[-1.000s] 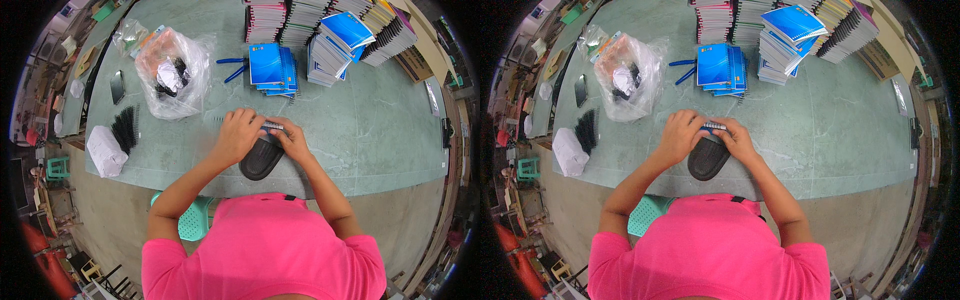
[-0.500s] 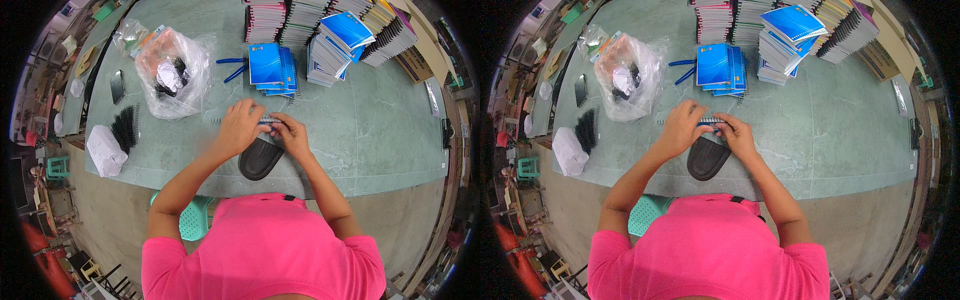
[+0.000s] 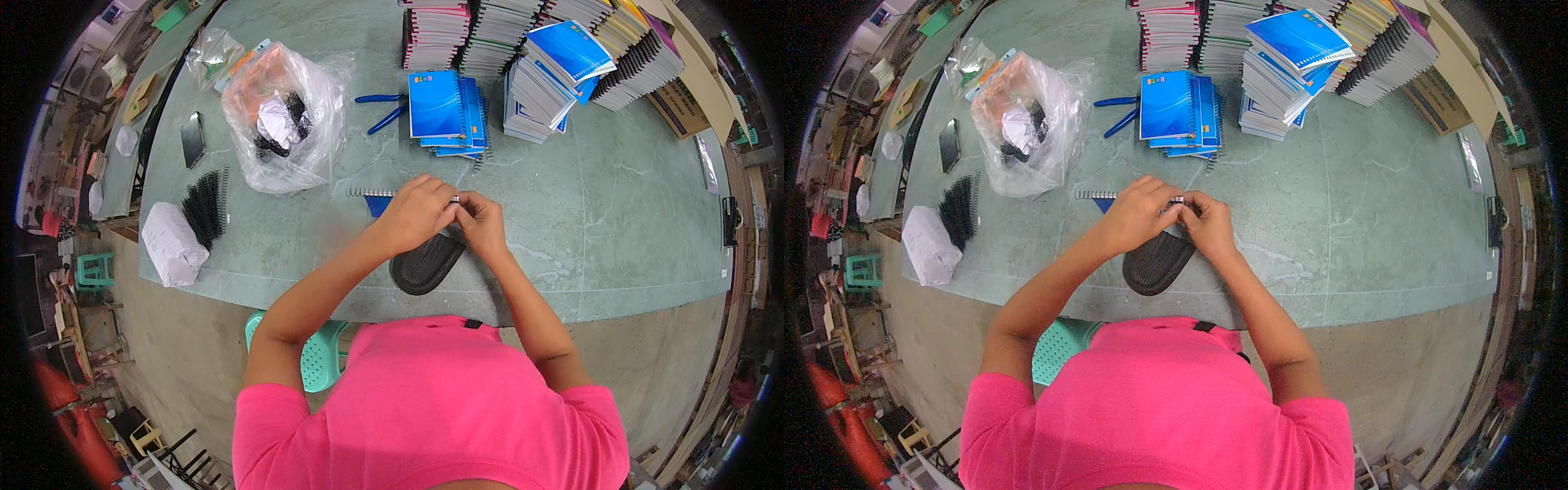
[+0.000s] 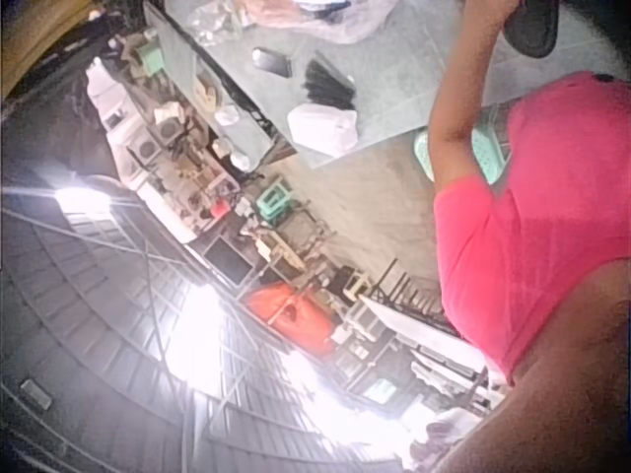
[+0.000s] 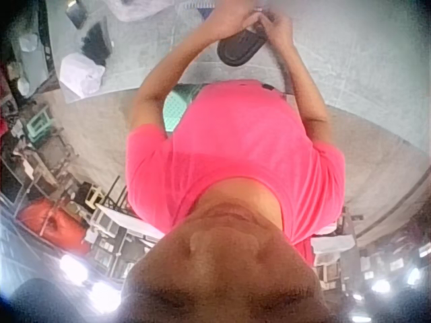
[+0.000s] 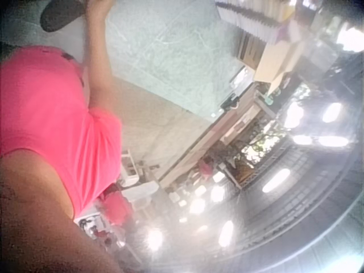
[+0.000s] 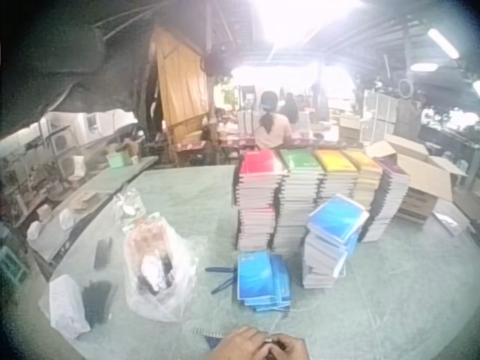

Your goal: The person inserts a spiral coil into the punched holes of small blue notebook covers by hand.

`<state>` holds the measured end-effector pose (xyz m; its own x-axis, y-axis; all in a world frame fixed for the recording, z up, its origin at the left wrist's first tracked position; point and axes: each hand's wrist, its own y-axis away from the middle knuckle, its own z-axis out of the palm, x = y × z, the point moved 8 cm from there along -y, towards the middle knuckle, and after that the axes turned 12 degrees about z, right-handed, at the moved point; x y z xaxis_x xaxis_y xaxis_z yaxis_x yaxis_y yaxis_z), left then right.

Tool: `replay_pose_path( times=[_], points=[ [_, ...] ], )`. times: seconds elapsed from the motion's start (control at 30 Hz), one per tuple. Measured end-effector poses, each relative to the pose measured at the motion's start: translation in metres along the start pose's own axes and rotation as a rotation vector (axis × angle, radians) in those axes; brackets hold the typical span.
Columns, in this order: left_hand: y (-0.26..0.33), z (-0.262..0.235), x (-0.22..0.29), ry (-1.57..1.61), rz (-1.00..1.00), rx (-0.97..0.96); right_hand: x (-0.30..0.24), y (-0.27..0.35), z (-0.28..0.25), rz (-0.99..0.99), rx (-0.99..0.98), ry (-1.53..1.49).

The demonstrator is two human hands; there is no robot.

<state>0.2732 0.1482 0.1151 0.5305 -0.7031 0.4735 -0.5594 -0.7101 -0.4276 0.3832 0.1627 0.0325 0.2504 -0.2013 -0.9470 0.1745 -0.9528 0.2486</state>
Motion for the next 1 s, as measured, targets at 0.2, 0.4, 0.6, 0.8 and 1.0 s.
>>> replay_pose_path(
  times=[0.2,0.4,0.6,0.8,1.0],
  points=[
    [-0.002,0.0,0.001,0.054,0.002,0.009,-0.007,0.006,-0.001,-0.035,0.05,0.021],
    [-0.002,0.002,0.003,0.086,0.019,-0.013,-0.003,0.005,-0.001,-0.05,0.032,0.05],
    [-0.004,-0.005,0.008,0.08,-0.003,-0.012,-0.005,0.008,0.003,-0.086,0.011,-0.029],
    [-0.008,0.0,0.005,-0.049,-0.066,-0.068,-0.005,0.008,0.003,-0.04,-0.014,-0.036],
    [0.0,-0.08,0.016,-0.215,-0.124,0.344,-0.061,0.023,-0.044,-0.305,0.223,-0.235]
  ],
)
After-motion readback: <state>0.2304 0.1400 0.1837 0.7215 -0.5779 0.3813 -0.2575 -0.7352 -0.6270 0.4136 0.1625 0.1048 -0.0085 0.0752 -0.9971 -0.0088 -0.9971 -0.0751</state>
